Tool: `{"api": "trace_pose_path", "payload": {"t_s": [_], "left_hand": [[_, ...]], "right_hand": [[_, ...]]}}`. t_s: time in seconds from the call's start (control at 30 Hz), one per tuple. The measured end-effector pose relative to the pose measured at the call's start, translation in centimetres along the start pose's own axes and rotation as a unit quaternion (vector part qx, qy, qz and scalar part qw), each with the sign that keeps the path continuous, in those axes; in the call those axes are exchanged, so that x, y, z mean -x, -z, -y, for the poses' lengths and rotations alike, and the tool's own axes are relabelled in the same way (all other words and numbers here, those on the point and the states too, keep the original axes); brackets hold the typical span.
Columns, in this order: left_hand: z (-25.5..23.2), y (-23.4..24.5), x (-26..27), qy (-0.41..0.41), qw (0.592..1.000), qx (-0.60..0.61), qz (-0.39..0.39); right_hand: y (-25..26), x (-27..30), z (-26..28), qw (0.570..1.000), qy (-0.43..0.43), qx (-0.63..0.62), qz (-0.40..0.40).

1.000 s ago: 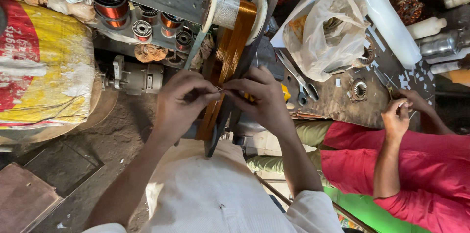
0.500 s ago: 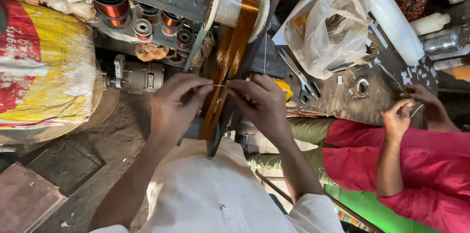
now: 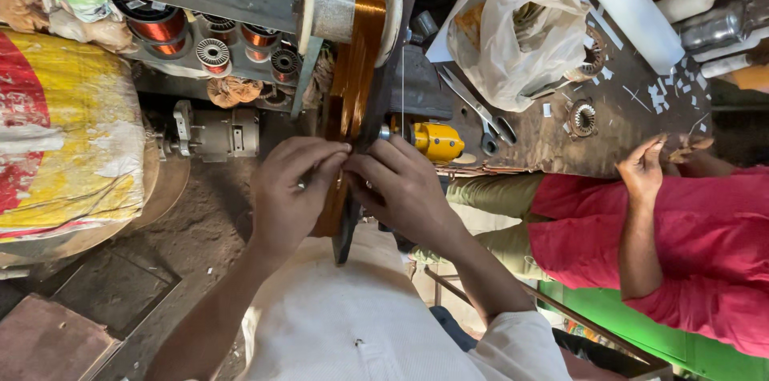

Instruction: The person operates a wire winding machine, loading a copper wire spool onto the spindle and guiding the wire as it wraps around a bobbin. They adjust the wire path and secure the end of the wire after the winding cycle completes.

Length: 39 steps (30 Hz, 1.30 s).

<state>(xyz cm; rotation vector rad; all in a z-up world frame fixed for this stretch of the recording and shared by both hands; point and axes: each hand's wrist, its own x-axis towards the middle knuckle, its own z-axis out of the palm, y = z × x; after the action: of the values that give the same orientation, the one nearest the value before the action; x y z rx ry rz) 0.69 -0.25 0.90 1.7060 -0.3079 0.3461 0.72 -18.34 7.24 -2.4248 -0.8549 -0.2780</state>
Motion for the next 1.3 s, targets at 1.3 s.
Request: {"api": "trace_pose_path", "payload": {"t_s": [1.3], "left_hand": [[-1.0, 3.0, -4.0, 0.065, 0.954, -0.184, 0.227]], "right_hand": [[1.5, -0.7, -2.4, 0.997, 0.046, 0.055, 0.041]]}}
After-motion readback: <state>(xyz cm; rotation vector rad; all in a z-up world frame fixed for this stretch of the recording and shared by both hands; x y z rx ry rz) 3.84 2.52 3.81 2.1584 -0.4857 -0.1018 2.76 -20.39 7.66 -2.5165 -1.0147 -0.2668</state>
